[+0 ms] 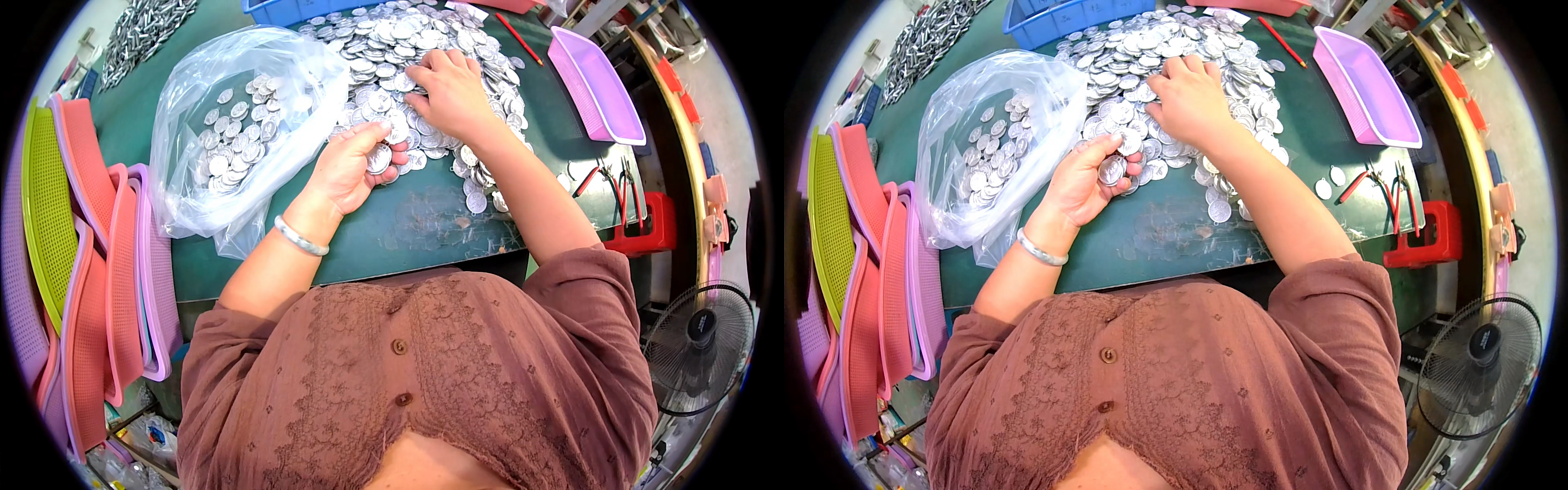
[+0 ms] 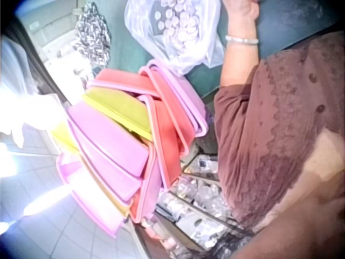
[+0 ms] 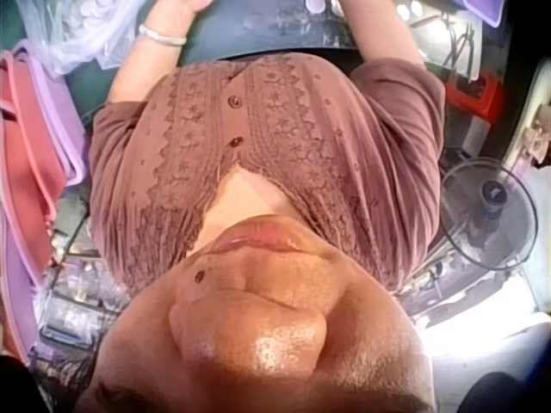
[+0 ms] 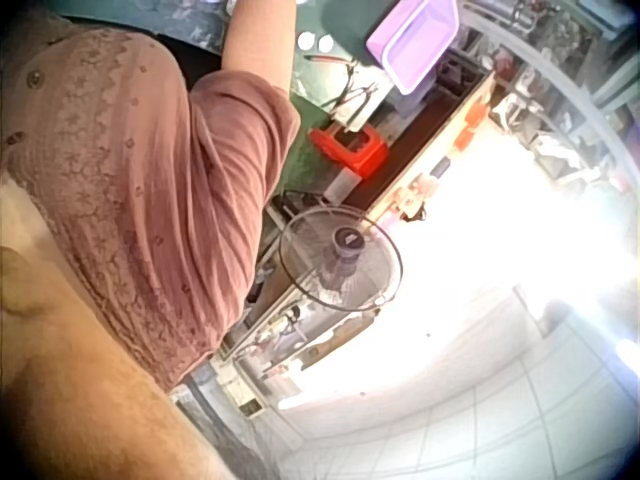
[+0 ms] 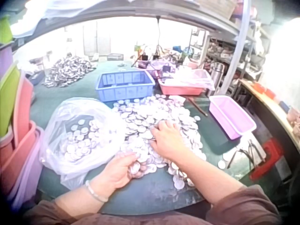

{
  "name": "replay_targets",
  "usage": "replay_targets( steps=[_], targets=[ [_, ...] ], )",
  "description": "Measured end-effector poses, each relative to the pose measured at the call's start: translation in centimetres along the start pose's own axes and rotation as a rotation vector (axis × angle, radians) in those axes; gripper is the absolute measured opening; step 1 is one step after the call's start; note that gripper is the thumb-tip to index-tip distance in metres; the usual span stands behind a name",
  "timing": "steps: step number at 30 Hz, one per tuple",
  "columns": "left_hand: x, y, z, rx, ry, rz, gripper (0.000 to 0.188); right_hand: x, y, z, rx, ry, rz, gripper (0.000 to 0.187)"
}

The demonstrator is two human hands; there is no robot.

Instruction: The person assembles small silver circular components by hand, inserting jump rings and using pliers to close them. They handle the components one at a time, occasionally using red-handled pliers to manipulate the rings, and place finished pieces into a plastic bag.

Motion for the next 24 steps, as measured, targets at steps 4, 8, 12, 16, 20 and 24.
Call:
replay_targets(
  steps=[4, 8, 12, 16, 20, 24],
  targets=[
    [0.1, 0.2, 0.0, -0.011, 0.002, 0.015, 0.012, -0.3, 0.5, 0.2, 0.001, -0.014, 0.043, 0.023],
    [-0.1, -0.2, -0.1, -0.021, 0.000, 0.000, 0.012, -0.3, 0.6, 0.7, -0.069, -0.049, 0.140, 0.015],
    [0.2, 0.3, 0.3, -0.021, 0.006, -0.004, 0.015, 0.1, -0.1, 0.7, -0.738, 0.199, 0.039, 0.012],
    [0.5, 0.8, 0.5, -0.002, 0.009, 0.012, 0.019, 1.2, -1.9, 0.1, -1.296, 0.395, -0.247, 0.018],
    [0.7, 1.0, 0.5, 0.105, -0.066, -0.027, 0.022, 2.5, -2.3, -0.4, -1.475, 0.300, -0.375, 0.017],
    [0.2, -0.1, 0.3, 0.112, -0.138, -0.229, 0.014, 3.3, -3.2, -1.7, -1.494, 0.290, -0.381, 0.018]
  ],
)
Point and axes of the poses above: each hand's wrist, its own x-axis away from the middle knuckle, its own y-axis out of the palm, z = x × y, the point moved 1 cm from there along -x, towards the middle knuckle, and after that the axes turned 8 degrees about -z, right-handed, at the moved point
